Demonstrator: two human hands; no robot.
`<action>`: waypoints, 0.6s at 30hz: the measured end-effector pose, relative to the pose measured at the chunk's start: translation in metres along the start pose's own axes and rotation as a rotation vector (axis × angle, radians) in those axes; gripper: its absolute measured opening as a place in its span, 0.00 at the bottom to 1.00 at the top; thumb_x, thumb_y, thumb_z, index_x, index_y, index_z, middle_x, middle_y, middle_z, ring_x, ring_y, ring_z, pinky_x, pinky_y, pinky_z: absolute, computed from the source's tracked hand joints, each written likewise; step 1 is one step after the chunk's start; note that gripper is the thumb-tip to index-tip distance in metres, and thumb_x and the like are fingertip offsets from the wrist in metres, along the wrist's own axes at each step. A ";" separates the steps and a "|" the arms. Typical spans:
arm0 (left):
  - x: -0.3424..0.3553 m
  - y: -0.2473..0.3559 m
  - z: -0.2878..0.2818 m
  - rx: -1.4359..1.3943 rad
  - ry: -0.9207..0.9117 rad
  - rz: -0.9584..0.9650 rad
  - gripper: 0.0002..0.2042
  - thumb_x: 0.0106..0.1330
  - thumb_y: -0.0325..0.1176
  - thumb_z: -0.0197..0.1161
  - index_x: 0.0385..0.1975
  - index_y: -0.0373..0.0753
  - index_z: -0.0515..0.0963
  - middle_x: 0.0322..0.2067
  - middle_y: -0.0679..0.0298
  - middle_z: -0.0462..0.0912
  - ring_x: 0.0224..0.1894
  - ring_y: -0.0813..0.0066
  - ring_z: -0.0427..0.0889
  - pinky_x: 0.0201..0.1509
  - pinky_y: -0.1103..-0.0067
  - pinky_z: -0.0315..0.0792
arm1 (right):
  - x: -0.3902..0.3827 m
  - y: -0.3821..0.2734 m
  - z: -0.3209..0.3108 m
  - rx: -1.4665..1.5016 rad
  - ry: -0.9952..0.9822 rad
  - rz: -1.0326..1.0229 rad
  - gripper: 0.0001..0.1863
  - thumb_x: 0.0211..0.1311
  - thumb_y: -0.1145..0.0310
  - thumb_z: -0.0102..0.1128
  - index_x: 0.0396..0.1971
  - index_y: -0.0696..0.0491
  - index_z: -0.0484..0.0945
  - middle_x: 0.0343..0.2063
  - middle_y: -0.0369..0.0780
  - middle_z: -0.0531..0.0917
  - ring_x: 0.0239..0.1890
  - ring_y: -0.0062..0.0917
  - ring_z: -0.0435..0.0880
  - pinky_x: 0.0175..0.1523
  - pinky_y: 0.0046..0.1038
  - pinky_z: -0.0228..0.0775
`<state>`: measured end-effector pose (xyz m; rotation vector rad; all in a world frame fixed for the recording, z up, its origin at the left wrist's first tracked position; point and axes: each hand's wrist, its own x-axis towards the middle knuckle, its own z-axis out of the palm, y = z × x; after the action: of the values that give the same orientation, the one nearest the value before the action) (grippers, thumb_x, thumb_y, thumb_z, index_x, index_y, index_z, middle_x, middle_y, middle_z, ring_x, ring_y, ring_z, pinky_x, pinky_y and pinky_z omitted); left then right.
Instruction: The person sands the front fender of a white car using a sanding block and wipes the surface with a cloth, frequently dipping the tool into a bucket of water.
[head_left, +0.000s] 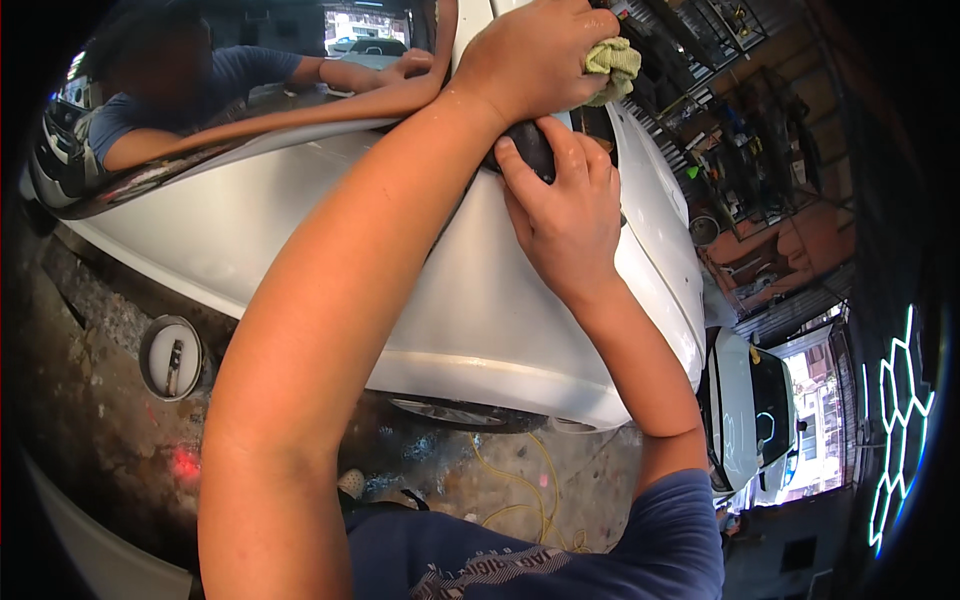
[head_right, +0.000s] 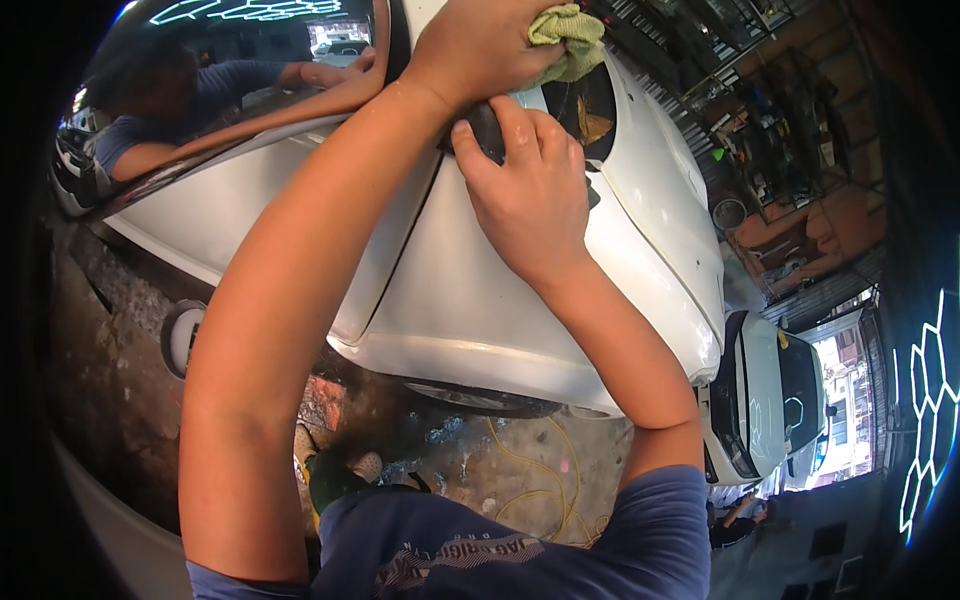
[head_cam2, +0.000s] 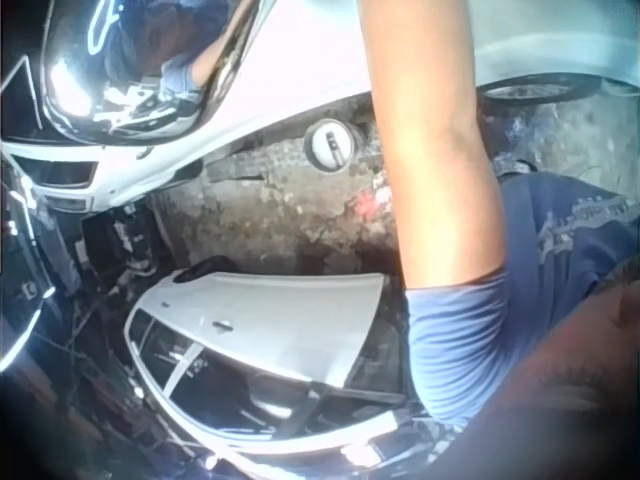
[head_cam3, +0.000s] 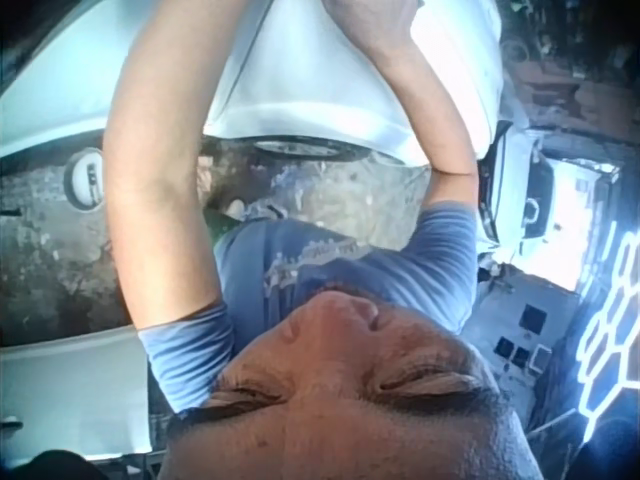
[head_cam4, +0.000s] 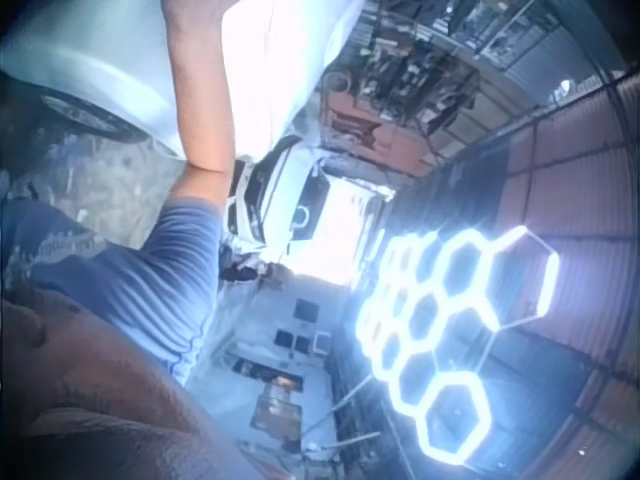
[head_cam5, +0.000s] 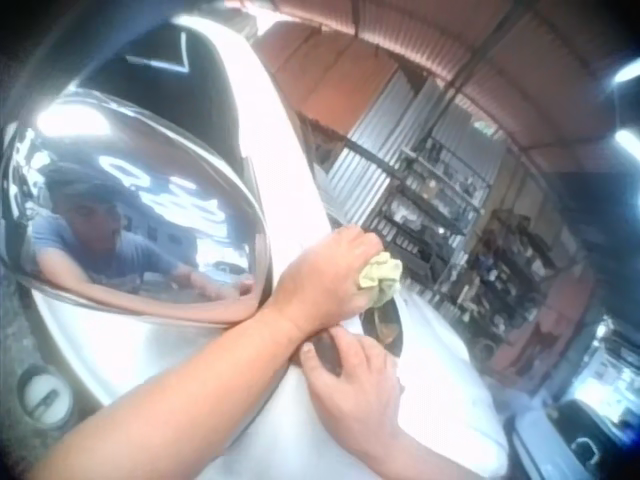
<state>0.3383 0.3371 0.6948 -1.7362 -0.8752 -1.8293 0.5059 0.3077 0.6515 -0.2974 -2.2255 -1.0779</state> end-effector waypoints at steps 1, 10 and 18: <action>0.000 0.000 0.000 0.004 0.003 -0.007 0.15 0.62 0.40 0.72 0.38 0.40 0.75 0.37 0.55 0.78 0.42 0.51 0.82 0.46 0.61 0.78 | -0.003 -0.002 0.002 -0.002 0.014 -0.003 0.18 0.56 0.70 0.67 0.48 0.46 0.84 0.58 0.43 0.79 0.55 0.37 0.78 0.52 0.37 0.73; 0.000 0.002 0.000 0.036 0.000 -0.015 0.15 0.62 0.43 0.73 0.37 0.41 0.75 0.37 0.56 0.78 0.42 0.53 0.82 0.46 0.63 0.78 | -0.017 0.002 -0.007 0.141 -0.130 -0.129 0.21 0.54 0.72 0.71 0.50 0.45 0.86 0.61 0.43 0.79 0.57 0.37 0.80 0.54 0.37 0.73; -0.001 0.001 0.003 0.021 0.055 0.026 0.15 0.62 0.42 0.73 0.37 0.41 0.75 0.37 0.56 0.79 0.42 0.53 0.82 0.46 0.63 0.78 | -0.008 0.012 -0.007 0.175 -0.144 -0.191 0.20 0.54 0.72 0.70 0.50 0.47 0.85 0.61 0.43 0.80 0.58 0.36 0.80 0.54 0.37 0.74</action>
<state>0.3417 0.3385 0.6942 -1.6685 -0.8430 -1.8354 0.5209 0.3106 0.6574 -0.0898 -2.4996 -0.9755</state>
